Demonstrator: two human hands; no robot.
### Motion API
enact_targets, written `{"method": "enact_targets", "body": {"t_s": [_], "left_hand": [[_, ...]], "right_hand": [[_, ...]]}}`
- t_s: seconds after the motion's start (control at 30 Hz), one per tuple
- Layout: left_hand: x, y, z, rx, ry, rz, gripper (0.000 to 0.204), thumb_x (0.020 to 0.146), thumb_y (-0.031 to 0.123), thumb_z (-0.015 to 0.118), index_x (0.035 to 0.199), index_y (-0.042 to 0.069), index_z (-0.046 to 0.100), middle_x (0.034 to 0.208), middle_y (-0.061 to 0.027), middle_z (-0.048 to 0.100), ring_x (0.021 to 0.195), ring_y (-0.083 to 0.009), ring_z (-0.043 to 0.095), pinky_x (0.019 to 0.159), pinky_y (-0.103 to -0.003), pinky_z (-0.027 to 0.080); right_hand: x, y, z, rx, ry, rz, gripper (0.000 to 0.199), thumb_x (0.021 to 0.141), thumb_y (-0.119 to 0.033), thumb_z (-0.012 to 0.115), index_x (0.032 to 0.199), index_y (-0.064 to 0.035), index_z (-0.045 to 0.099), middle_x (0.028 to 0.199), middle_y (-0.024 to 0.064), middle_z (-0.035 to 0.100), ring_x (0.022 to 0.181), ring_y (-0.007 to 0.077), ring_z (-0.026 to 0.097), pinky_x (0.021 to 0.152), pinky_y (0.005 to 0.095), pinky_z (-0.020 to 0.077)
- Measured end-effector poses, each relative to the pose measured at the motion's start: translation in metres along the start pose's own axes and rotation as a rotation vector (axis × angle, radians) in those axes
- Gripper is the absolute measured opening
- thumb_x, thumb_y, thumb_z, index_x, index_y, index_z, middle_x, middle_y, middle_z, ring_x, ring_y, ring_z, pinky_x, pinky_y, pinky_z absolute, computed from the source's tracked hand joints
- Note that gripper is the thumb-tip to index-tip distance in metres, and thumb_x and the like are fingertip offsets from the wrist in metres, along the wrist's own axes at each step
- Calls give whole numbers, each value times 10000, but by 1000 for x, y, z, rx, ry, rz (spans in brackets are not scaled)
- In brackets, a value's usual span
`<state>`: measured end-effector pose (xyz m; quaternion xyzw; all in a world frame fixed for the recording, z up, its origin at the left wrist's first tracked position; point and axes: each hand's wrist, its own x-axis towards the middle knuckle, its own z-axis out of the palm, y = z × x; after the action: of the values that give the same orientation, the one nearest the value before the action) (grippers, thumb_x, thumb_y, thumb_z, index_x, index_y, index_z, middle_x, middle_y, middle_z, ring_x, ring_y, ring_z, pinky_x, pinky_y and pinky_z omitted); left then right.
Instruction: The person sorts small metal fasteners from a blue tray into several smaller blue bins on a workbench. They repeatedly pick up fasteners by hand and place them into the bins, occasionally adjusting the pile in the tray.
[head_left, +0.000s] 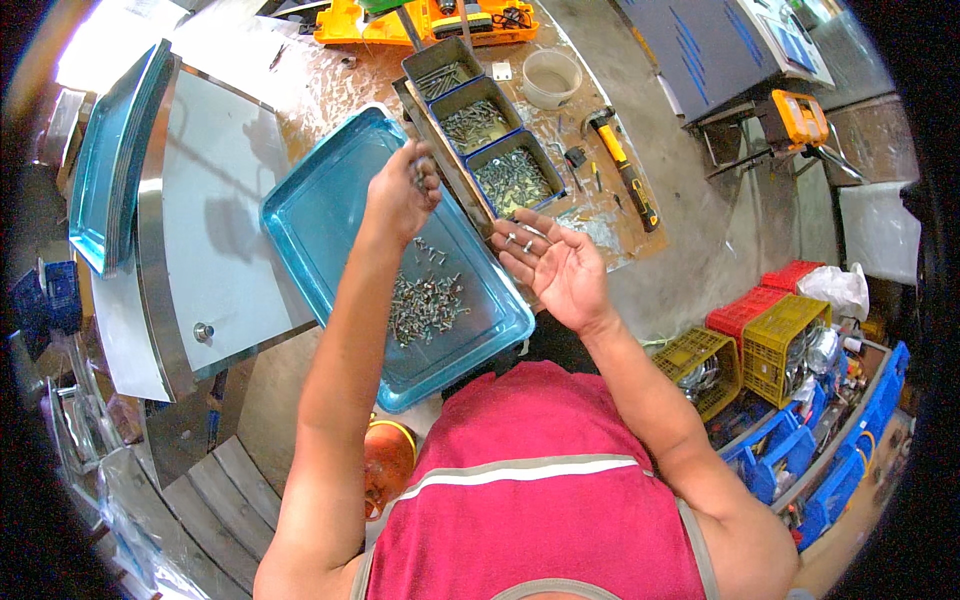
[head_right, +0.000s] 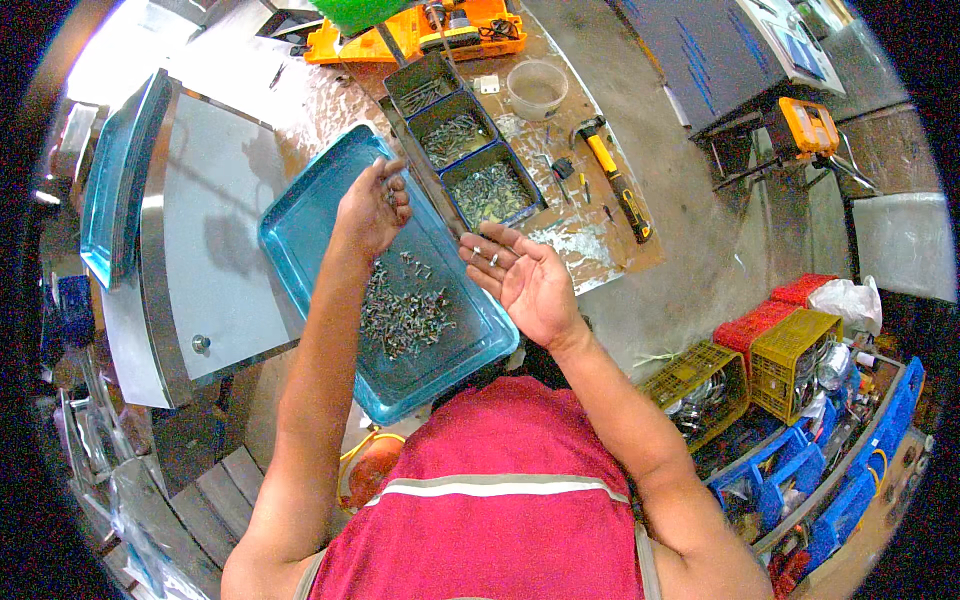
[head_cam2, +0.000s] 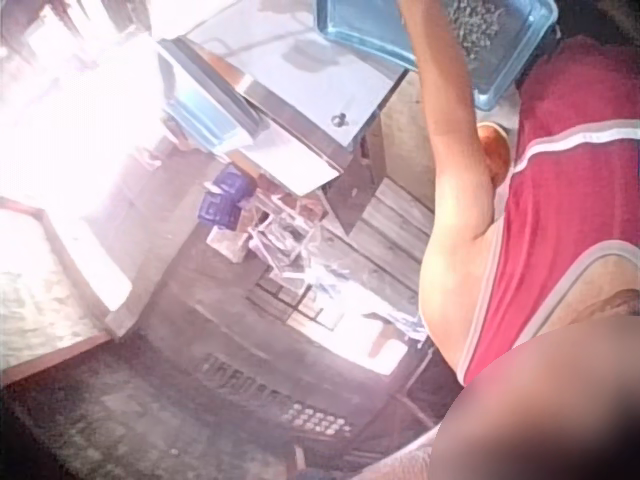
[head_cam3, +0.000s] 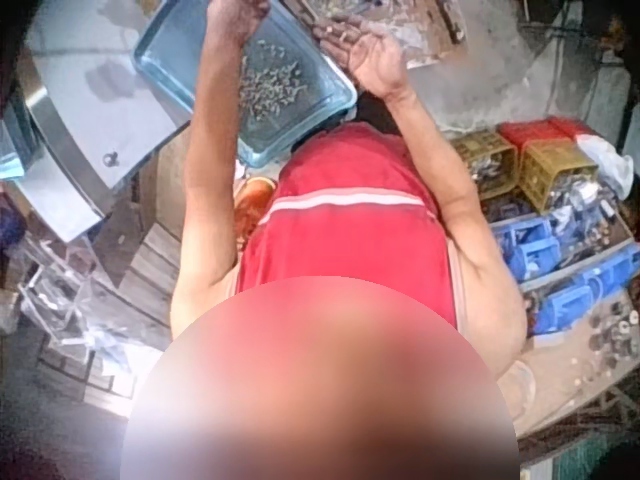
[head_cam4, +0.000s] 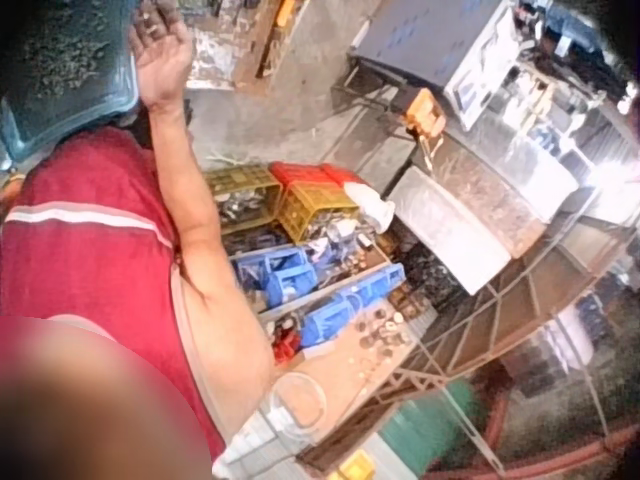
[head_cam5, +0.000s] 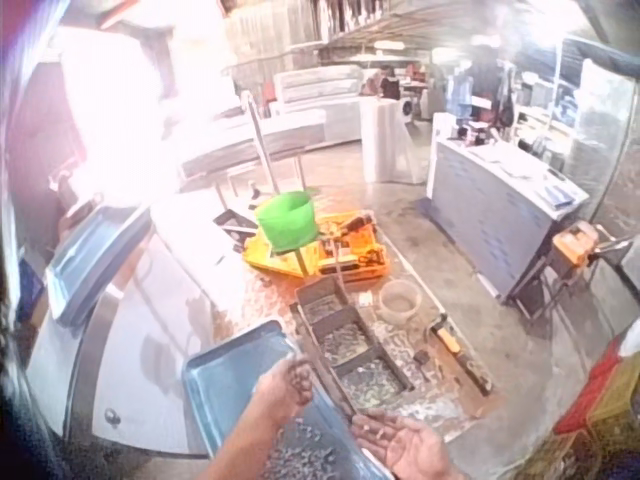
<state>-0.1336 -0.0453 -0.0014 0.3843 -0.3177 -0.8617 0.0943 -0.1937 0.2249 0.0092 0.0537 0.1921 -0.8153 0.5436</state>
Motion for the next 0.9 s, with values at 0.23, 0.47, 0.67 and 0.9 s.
{"method": "enact_targets", "body": {"t_s": [0.23,0.47,0.67,0.9], "left_hand": [[-59,-47,-2,-346,-107,-83,509,1098,402,395,1271,-52,545,1226,-207,616,1153,-337,615,1012,-450,531],[-82,-53,33,-347,-238,-88,626,1110,481,313,1333,-62,532,1305,-202,595,1250,-320,572,1105,-440,458],[-81,-50,44,-342,-279,-60,645,1109,485,311,1364,-69,521,1363,-213,576,1293,-328,548,1144,-449,420],[-42,-46,72,163,-267,45,643,1099,483,353,1503,-3,472,1611,-190,402,1480,-345,375,1216,-486,293]], "right_hand": [[5,-14,-3,51,-45,-18,581,1072,-375,365,1476,34,448,1497,274,501,1394,380,500,1186,497,399],[8,-16,-1,49,-38,-14,608,1082,-424,354,1468,35,455,1501,270,497,1410,380,478,1205,493,368],[10,-23,3,31,-15,-39,599,1090,-454,360,1432,19,492,1476,249,526,1384,363,503,1196,480,374],[45,-31,-2,-607,112,-265,640,1098,-507,344,1496,-18,453,1551,189,463,1456,284,423,1218,434,296]]}}
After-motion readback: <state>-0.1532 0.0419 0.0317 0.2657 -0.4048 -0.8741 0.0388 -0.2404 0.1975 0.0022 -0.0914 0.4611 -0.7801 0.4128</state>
